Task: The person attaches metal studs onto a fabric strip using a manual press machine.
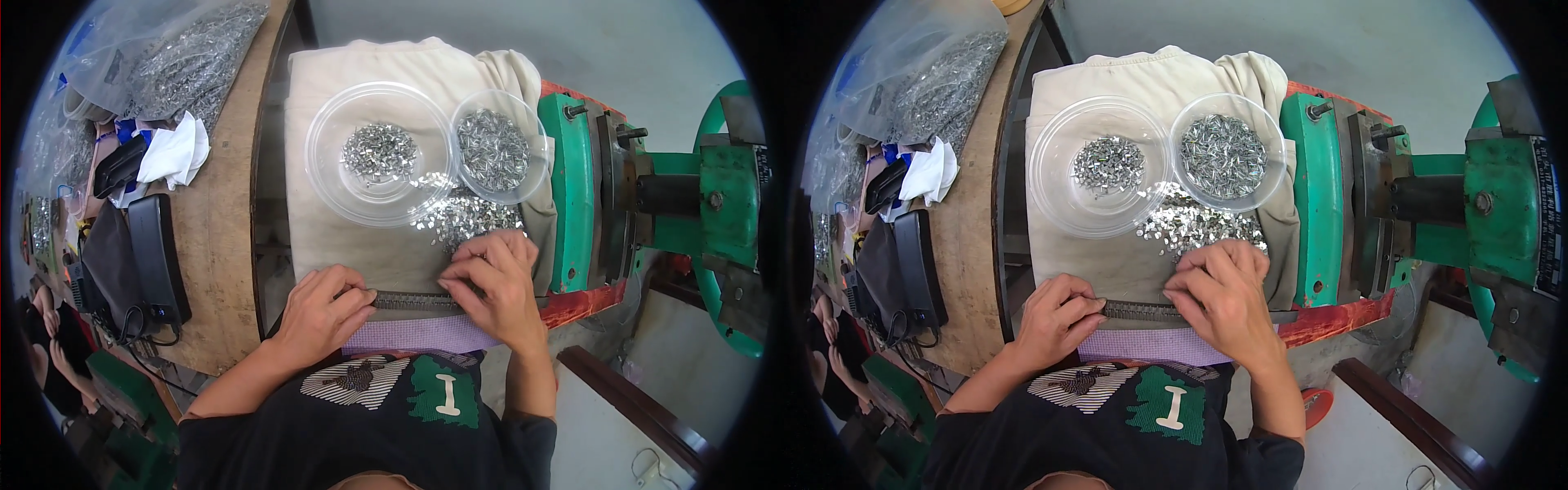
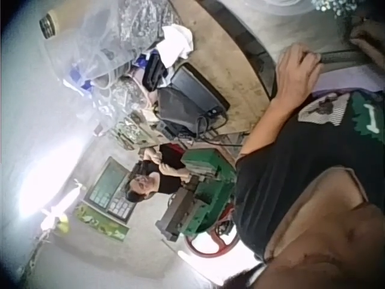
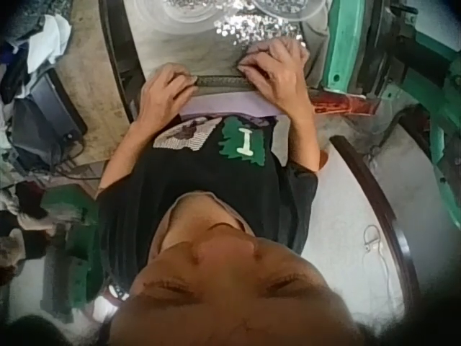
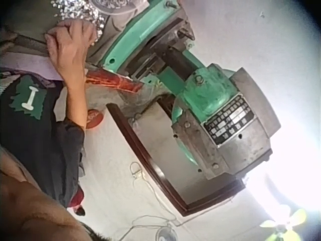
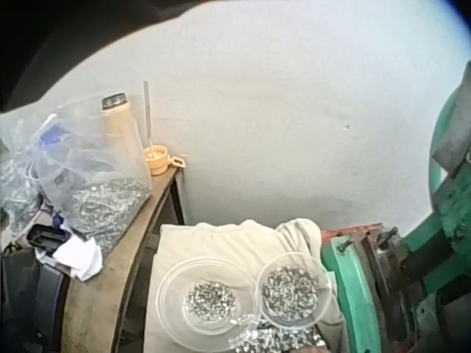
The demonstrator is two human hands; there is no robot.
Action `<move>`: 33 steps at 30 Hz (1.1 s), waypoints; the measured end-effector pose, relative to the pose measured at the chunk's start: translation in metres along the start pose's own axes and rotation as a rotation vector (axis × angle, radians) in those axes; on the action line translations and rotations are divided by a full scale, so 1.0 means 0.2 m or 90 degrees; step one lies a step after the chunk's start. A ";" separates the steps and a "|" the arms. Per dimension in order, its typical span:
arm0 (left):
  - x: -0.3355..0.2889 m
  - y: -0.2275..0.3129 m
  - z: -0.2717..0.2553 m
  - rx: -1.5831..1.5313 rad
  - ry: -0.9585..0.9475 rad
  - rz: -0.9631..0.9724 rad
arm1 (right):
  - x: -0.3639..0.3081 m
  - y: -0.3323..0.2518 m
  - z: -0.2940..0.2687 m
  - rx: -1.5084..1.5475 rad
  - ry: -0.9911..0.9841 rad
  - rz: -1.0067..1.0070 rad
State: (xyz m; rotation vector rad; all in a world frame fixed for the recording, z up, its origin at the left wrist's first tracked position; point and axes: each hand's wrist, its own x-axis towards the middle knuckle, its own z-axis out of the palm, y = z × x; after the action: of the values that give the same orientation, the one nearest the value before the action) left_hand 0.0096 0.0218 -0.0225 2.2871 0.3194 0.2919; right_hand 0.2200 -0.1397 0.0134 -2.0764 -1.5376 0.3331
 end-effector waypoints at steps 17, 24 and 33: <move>0.00 -0.01 0.00 -0.039 -0.005 -0.019 | -0.14 -0.12 0.08 -0.065 0.007 -0.006; 0.00 -0.01 0.00 -0.033 0.000 -0.017 | -0.15 -0.14 0.08 -0.123 0.019 -0.011; 0.00 0.00 0.00 -0.037 0.001 -0.020 | -0.16 -0.16 0.08 -0.146 0.055 0.007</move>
State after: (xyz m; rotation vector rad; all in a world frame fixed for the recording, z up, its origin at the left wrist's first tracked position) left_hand 0.0088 0.0222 -0.0230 2.2232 0.3433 0.2827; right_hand 0.1766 -0.1590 0.0144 -2.2428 -1.5754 0.0719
